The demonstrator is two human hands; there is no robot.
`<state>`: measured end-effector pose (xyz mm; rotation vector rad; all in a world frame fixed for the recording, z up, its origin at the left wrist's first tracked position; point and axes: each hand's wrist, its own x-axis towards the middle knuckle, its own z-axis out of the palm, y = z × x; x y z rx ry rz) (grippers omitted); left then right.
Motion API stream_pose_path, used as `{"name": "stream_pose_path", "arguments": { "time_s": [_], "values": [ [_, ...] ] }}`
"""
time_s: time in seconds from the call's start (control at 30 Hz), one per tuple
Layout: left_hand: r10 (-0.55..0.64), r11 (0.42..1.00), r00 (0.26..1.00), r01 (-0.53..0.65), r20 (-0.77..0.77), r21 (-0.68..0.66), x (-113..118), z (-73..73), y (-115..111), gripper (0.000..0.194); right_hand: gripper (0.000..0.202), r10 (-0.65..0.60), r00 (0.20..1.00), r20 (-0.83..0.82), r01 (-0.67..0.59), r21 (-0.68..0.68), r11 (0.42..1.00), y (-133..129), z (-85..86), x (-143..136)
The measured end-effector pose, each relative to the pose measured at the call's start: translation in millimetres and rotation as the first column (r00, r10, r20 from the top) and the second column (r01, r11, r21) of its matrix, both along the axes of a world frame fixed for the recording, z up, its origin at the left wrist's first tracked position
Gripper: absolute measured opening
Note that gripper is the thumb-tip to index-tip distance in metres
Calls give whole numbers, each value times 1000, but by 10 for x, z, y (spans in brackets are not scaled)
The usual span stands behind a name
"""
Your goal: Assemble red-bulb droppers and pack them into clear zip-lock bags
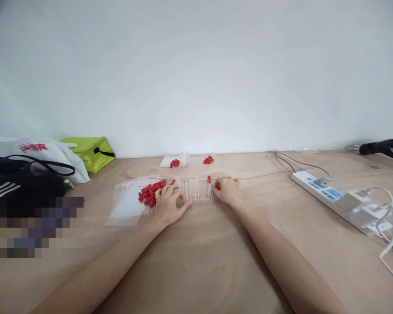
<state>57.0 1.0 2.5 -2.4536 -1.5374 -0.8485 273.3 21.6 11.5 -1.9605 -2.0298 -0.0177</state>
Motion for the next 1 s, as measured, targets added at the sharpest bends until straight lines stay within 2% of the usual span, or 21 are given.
{"name": "stream_pose_path", "arguments": {
  "time_s": [0.23,0.4,0.47,0.53,0.63,0.7,0.77,0.9,1.0],
  "values": [
    [24,1000,1000,-24,11,-4,6,-15,-2,21,22,-8,999,45,4,87,996,-5,-28,-32],
    [94,995,995,-94,13,25,45,13,51,18,26,9,999,-30,-2,252,968,-47,-22,-67],
    [145,989,989,-145,16,19,74,36,105,14,27,96,993,-72,-66,337,939,-131,-44,-95],
    [197,980,980,-197,15,-5,109,55,172,13,26,268,961,-61,-224,391,893,-260,-89,-122],
    [263,964,965,-263,-5,-46,166,63,271,17,24,552,834,-3,-509,382,771,-467,-168,-141],
    [295,953,955,-296,-23,-62,202,56,322,21,23,627,779,-13,-582,360,729,-558,-200,-146],
    [317,945,948,-319,-40,-68,233,48,358,24,21,613,789,-53,-561,344,753,-592,-206,-164],
    [355,928,930,-363,-96,-82,275,55,411,25,28,441,890,-119,-385,326,864,-551,-190,-280],
    [390,908,908,-407,-154,-99,290,88,436,28,31,349,930,-114,-303,297,905,-516,-201,-389]
  ]
}}
